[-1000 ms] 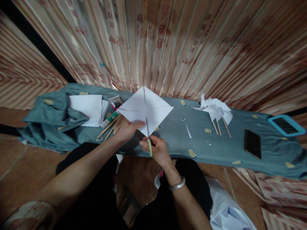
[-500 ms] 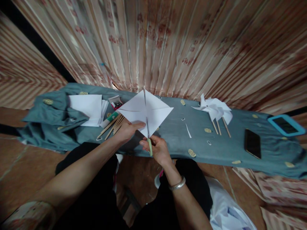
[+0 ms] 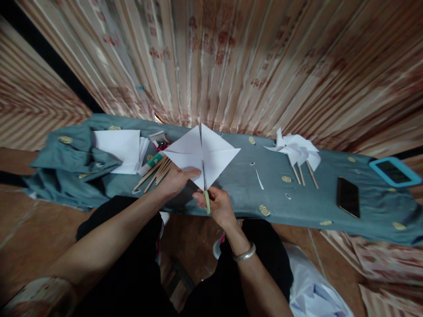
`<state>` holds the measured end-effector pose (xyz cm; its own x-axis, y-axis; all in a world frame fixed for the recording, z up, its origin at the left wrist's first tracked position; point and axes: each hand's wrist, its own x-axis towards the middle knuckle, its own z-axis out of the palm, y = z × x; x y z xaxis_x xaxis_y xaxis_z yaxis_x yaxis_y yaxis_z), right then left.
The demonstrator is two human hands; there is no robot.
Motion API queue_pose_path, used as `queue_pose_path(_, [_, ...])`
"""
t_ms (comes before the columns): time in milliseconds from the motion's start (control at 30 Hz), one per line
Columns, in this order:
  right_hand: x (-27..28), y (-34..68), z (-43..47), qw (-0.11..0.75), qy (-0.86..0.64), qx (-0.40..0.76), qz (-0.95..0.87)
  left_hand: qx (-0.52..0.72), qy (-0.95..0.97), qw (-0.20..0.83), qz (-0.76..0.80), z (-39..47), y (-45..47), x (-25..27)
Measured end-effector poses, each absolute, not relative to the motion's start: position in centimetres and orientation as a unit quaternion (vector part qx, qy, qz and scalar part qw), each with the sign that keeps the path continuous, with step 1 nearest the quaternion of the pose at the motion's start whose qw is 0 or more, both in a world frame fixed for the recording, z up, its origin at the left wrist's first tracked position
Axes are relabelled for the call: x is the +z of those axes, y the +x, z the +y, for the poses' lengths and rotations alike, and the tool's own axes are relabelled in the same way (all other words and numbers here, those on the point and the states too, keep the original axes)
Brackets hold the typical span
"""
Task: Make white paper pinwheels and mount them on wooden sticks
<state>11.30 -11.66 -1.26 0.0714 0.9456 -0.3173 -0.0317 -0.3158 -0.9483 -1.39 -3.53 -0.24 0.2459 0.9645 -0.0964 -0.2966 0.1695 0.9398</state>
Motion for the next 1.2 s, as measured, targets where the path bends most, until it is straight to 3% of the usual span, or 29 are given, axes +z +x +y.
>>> queue_pose_path(1200, [-0.83, 10.89, -11.60, 0.441, -0.599, 0.554, -0.374, 0.468, 0.449, 0.653, 0.391, -3.52, -1.33, -0.34])
